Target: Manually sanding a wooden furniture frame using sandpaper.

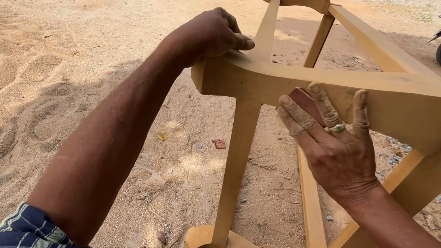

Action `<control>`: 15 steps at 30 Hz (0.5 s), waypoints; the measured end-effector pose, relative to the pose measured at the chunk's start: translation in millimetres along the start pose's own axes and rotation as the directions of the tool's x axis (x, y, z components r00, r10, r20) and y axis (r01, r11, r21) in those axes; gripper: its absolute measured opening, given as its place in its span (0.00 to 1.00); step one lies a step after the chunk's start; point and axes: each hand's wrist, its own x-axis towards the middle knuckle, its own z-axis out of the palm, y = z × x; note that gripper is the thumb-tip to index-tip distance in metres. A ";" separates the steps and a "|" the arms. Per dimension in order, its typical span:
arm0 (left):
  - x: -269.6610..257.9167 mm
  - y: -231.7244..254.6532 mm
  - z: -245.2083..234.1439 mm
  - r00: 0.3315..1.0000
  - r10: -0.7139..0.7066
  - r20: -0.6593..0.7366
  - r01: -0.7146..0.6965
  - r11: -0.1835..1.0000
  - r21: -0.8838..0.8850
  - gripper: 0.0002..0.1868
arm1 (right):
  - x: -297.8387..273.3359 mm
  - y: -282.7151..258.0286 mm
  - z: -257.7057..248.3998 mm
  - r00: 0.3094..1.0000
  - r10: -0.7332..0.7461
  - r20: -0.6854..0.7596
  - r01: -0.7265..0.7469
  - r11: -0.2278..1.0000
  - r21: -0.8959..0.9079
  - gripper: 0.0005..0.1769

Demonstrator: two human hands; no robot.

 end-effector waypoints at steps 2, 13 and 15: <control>-5.6 5.5 0.3 0.998 -0.064 0.013 0.064 0.998 -0.018 0.26 | -22.9 28.3 -6.3 0.997 0.004 0.073 0.000 0.999 -0.046 0.27; 5.7 -6.2 -0.9 0.999 0.032 0.037 -0.033 0.999 0.042 0.27 | 37.0 32.3 -13.0 0.987 -0.161 0.017 0.159 0.943 -0.293 0.23; -7.7 1.8 -1.3 0.999 0.007 0.036 -0.008 1.000 0.025 0.27 | 8.4 60.7 -17.5 0.994 -0.107 0.036 0.094 0.962 0.258 0.23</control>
